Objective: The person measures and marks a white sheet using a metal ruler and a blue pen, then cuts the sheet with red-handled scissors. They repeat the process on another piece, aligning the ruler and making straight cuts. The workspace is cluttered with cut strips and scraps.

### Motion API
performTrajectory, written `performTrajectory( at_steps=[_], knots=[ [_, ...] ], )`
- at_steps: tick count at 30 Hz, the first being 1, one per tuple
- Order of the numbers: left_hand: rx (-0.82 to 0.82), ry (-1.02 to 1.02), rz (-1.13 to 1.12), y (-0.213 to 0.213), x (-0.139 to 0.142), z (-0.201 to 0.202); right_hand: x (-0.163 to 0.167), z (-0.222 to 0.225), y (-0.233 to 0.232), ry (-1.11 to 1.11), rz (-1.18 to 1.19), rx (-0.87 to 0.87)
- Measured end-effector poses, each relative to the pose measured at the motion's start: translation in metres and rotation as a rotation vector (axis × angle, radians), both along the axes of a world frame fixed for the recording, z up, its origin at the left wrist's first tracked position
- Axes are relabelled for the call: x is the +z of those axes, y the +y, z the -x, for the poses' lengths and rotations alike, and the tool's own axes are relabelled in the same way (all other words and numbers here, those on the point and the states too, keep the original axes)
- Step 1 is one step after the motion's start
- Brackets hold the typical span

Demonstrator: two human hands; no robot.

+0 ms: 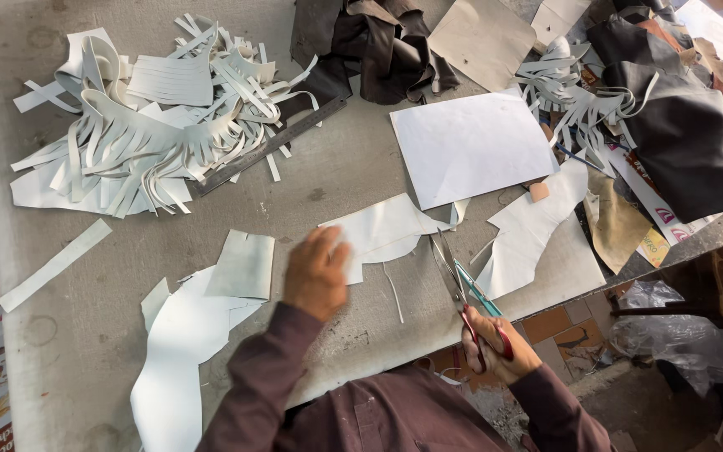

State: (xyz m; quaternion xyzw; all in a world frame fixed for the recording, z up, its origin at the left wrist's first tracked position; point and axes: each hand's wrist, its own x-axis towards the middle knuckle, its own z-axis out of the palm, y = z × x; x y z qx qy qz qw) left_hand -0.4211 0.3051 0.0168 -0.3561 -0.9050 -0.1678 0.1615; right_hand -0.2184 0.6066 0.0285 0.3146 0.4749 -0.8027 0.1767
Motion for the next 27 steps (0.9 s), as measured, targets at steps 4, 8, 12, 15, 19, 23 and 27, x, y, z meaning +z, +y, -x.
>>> performTrajectory(
  at_steps=[4,8,12,15,19,23,27],
  knots=[
    [0.027,-0.172,0.042,0.037,-0.013,0.002,0.010,0.035,0.008,-0.078,-0.258,0.087],
    [0.073,-0.220,0.100,0.039,-0.013,0.005,0.023,0.052,0.012,-0.100,-0.539,0.219],
    [0.084,-0.222,0.111,0.041,-0.014,0.005,0.022,0.059,0.009,-0.051,-0.680,0.286],
    [0.088,-0.220,0.119,0.041,-0.016,0.005,0.015,0.061,0.007,-0.035,-0.620,0.241],
    [0.088,-0.229,0.122,0.040,-0.018,0.006,0.008,0.060,0.008,-0.010,-0.787,0.336],
    [0.085,-0.216,0.118,0.040,-0.018,0.007,0.009,0.059,0.007,-0.008,-0.835,0.374],
    [0.097,-0.236,0.143,0.040,-0.019,0.009,0.015,0.065,0.005,-0.054,-0.828,0.355]
  ],
)
